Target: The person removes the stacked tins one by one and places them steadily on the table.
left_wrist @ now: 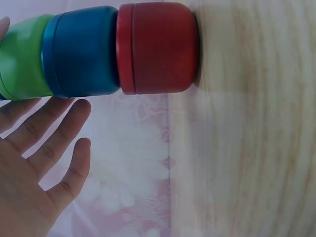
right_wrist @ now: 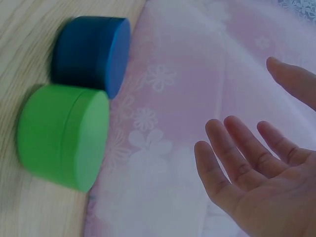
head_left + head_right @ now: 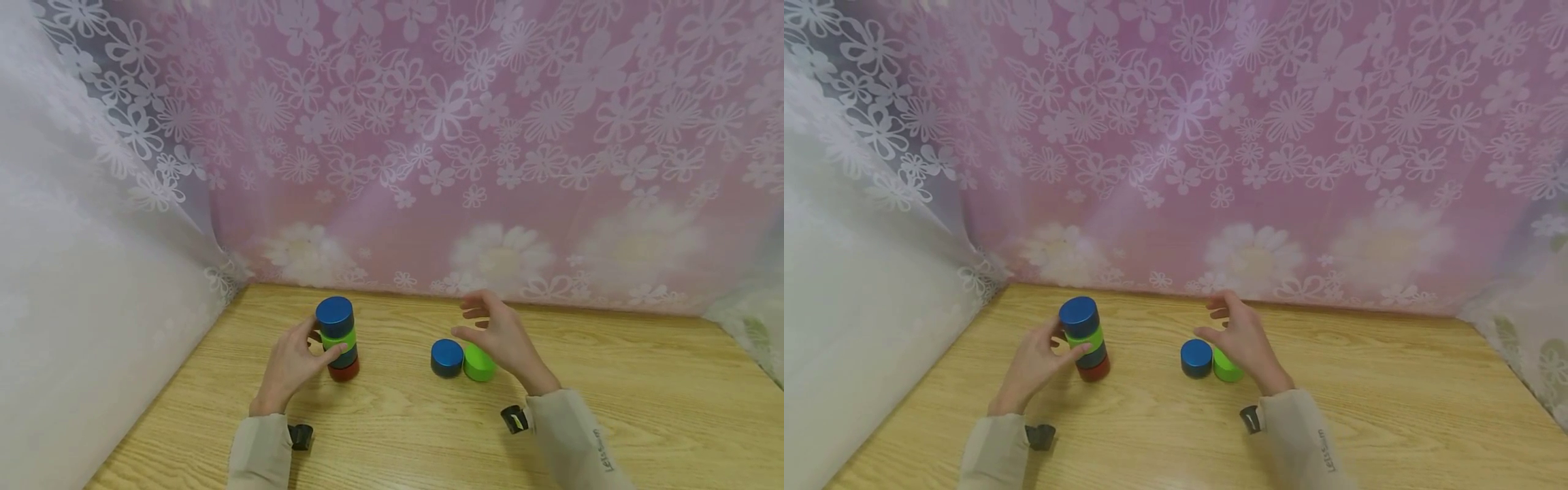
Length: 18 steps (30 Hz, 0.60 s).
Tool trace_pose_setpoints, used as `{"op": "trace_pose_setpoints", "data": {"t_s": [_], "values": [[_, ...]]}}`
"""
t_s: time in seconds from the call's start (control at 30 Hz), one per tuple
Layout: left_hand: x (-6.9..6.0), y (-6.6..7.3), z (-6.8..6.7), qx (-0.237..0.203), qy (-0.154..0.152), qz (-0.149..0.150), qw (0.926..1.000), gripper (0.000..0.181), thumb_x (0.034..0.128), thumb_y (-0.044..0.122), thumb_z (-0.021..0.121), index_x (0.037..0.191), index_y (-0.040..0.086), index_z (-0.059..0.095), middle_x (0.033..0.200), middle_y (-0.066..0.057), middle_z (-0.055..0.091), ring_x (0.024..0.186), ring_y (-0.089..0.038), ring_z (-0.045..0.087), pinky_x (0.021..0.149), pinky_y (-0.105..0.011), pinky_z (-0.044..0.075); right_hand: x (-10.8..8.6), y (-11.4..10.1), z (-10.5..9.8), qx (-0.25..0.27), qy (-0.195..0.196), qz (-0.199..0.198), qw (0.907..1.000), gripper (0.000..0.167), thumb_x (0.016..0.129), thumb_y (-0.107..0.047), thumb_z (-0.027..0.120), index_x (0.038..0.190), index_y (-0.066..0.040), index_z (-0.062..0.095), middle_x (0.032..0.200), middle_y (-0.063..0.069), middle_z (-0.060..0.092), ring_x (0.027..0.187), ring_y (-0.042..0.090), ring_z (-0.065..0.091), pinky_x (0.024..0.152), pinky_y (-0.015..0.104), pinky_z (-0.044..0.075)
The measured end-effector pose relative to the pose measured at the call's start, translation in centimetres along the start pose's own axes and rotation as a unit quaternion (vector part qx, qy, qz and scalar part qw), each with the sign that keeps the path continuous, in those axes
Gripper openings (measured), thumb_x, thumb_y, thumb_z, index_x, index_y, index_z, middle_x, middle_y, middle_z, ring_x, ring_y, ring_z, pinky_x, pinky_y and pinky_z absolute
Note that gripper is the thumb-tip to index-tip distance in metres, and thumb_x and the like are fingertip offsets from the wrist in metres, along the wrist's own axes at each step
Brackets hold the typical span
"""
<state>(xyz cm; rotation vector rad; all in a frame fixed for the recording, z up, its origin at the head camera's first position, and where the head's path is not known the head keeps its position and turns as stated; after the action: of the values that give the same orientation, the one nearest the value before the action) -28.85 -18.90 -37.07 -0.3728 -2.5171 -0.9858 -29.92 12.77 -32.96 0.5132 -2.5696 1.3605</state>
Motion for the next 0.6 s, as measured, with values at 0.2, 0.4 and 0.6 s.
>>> {"op": "trace_pose_setpoints", "data": {"t_s": [0.2, 0.4, 0.6], "values": [[0.0, -0.2, 0.2, 0.001, -0.004, 0.008, 1.0, 0.043, 0.0834, 0.031, 0.085, 0.117, 0.009, 0.069, 0.102, -0.007, 0.072, 0.09, -0.027, 0.068, 0.072, -0.045, 0.056, 0.8, -1.0, 0.9, 0.02, -0.001, 0.003, 0.9998, 0.049, 0.09, -0.01, 0.078, 0.132, 0.003, 0.055, 0.125, 0.02, 0.062, 0.114, 0.038, 0.062, 0.097, 0.055, 0.049], [0.0, -0.3, 0.2, 0.003, -0.008, 0.007, 0.9999, 0.043, 0.0826, 0.031, 0.086, 0.115, 0.008, 0.069, 0.101, -0.007, 0.072, 0.09, -0.027, 0.068, 0.074, -0.046, 0.057, 1.5, -2.0, 2.4, 0.038, -0.012, 0.004, 0.9992, 0.051, 0.089, -0.008, 0.078, 0.134, 0.002, 0.054, 0.128, 0.019, 0.062, 0.115, 0.038, 0.061, 0.098, 0.054, 0.049], [0.0, -0.3, 0.3, 0.004, -0.016, 0.004, 0.9999, 0.043, 0.0835, 0.029, 0.085, 0.116, 0.007, 0.068, 0.102, -0.008, 0.072, 0.091, -0.028, 0.068, 0.076, -0.047, 0.057, 2.0, -3.0, 3.7, 0.048, -0.02, -0.004, 0.9986, 0.048, 0.091, -0.007, 0.077, 0.133, 0.003, 0.054, 0.127, 0.02, 0.062, 0.115, 0.038, 0.062, 0.097, 0.053, 0.05]]}}
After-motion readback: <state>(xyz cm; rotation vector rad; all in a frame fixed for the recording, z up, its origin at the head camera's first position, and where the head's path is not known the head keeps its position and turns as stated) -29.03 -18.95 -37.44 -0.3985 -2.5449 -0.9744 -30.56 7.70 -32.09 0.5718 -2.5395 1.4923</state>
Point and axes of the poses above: each hand's wrist, its own x-axis towards the middle knuckle, its own z-axis out of the palm, y = z × x, the point moved 8 cm from there along x, towards the middle knuckle
